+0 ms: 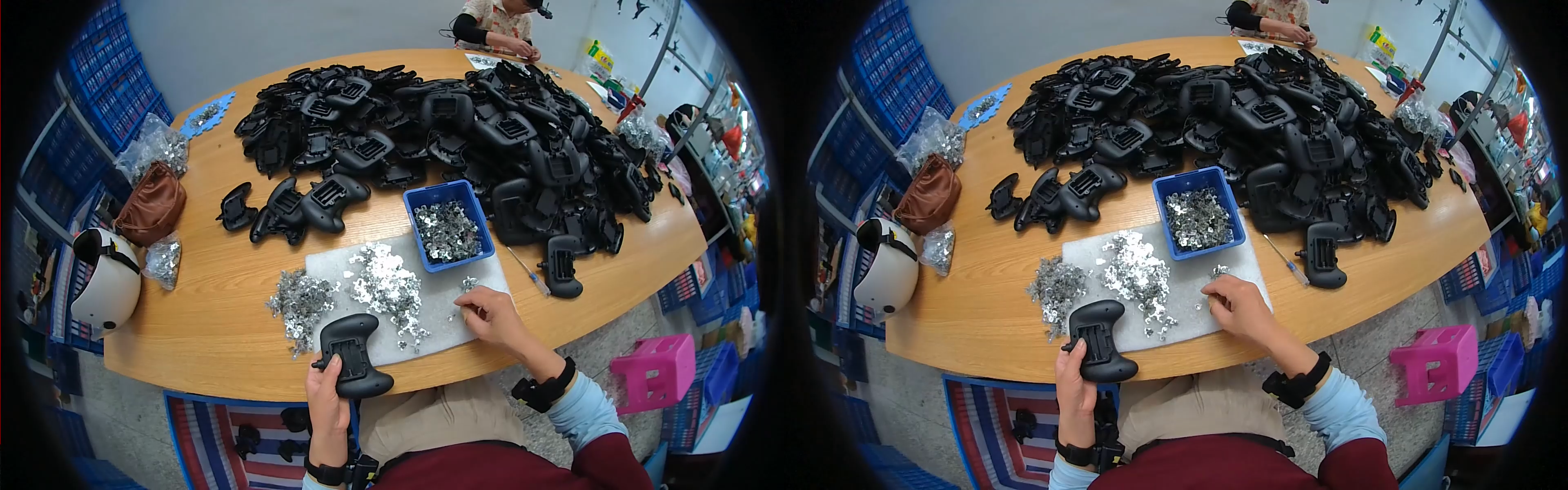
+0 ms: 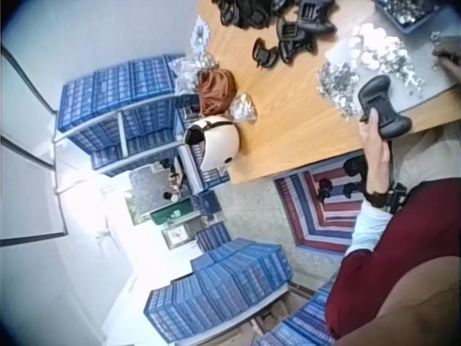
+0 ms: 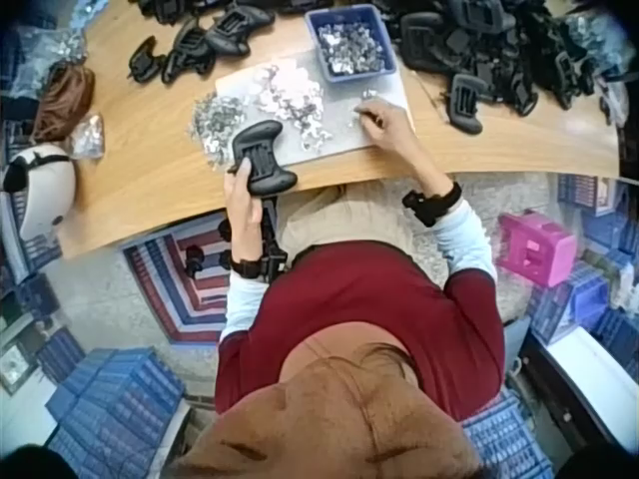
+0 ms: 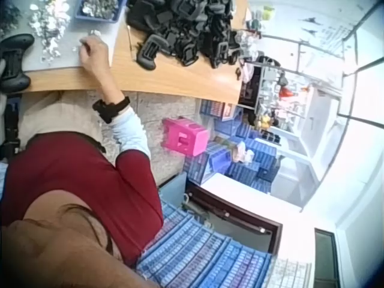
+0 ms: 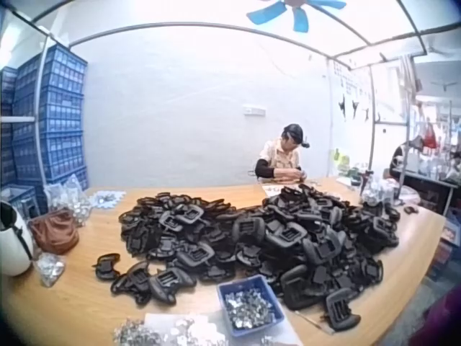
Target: Assembling internal components and silver parts into game controller shells at a workshop table.
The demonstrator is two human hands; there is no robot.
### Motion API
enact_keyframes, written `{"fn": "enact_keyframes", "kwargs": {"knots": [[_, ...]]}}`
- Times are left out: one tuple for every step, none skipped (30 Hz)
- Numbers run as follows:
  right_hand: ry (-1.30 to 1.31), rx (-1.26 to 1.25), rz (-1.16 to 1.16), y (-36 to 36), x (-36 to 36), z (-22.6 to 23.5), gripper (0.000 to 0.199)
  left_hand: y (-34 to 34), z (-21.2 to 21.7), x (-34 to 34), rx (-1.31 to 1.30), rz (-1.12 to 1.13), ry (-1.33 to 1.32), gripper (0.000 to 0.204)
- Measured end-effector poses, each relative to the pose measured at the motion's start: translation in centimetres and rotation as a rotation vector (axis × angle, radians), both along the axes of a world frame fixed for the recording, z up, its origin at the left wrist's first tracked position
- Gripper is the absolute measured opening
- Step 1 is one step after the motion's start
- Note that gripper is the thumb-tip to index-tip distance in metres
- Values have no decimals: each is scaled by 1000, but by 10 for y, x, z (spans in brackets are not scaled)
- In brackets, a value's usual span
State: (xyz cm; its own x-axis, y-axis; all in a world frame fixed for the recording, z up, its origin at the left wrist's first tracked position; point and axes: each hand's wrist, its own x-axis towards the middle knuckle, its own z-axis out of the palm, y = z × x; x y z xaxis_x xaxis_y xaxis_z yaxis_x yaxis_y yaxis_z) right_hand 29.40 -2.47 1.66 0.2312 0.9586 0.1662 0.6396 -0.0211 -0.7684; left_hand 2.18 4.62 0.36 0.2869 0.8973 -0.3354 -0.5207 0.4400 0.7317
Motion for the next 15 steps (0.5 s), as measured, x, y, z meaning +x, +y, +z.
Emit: {"fn": "enact_keyframes", "kwargs": {"knots": [[21, -85, -29, -1, 0, 3, 16, 0, 3, 2, -2, -6, -3, 23], [25, -84, -26, -1, -1, 5, 16, -1, 5, 3, -3, -12, -5, 23], [-71, -27, 57, -1, -3, 6, 16, -1, 4, 3, -2, -8, 1, 23], [-167, 31, 140, -1, -6, 6, 17, 0, 1, 4, -6, -29, -2, 23], [-162, 34, 146, -1, -7, 8, 17, 0, 1, 4, -10, -50, -5, 23], [-246, 50, 176, 0, -6, 9, 17, 0, 4, 8, -10, -44, -1, 22], [-332, 65, 205, 2, -6, 9, 17, 0, 4, 9, -13, -41, 3, 22], [-329, 69, 211, 3, -7, 8, 17, 1, 3, 9, -17, -37, 7, 21], [-330, 58, 180, 2, -5, 7, 18, 0, 2, 9, -15, -36, 8, 21], [-331, 47, 148, 2, -4, 7, 18, 0, 2, 7, -1, -32, 6, 21], [-330, 49, 147, 2, -3, 7, 18, 1, 1, 6, 13, -29, 3, 20], [-328, 14, 131, 3, -3, 7, 18, 0, -1, 4, 13, -28, 4, 20], [-325, -21, 115, 4, -3, 6, 18, 0, -3, 2, 7, -1, 16, 20], [-324, -21, 115, 6, -6, 5, 18, 0, -4, 0, 1, 26, 28, 19], [-320, -5, 132, 11, -10, 5, 18, 0, -2, 0, -14, 32, 27, 18]]}}
